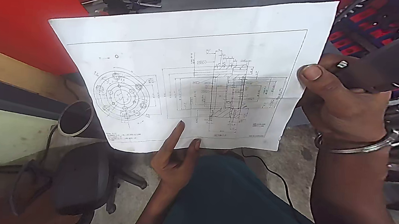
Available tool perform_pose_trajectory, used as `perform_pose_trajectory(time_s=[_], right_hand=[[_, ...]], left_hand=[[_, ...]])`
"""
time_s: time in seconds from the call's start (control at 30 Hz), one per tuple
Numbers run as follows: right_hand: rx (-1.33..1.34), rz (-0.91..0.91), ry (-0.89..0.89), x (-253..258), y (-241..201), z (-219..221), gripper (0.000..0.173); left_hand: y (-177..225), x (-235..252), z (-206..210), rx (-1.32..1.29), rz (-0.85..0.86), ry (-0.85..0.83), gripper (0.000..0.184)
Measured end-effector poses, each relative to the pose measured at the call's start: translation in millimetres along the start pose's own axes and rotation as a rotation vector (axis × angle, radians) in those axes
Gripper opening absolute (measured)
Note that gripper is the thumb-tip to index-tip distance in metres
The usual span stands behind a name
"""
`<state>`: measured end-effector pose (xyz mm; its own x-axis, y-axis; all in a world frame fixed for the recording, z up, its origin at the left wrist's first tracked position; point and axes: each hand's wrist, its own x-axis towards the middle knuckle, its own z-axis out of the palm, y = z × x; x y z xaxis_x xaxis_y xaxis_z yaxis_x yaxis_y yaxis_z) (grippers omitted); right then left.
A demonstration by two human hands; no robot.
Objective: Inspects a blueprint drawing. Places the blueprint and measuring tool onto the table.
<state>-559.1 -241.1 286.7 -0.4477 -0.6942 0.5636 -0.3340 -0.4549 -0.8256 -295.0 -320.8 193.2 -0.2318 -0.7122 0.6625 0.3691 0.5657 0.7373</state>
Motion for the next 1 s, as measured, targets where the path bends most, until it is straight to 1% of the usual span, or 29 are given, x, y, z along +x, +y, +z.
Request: perform_pose_trajectory(time_s=[1.0], right_hand=[[0.012,-0.003,-0.004,-0.7,3.4,0.3,0.004]], left_hand=[[-0.6,-1.8,-0.9,-0.009,0.010,0.005,0.051]])
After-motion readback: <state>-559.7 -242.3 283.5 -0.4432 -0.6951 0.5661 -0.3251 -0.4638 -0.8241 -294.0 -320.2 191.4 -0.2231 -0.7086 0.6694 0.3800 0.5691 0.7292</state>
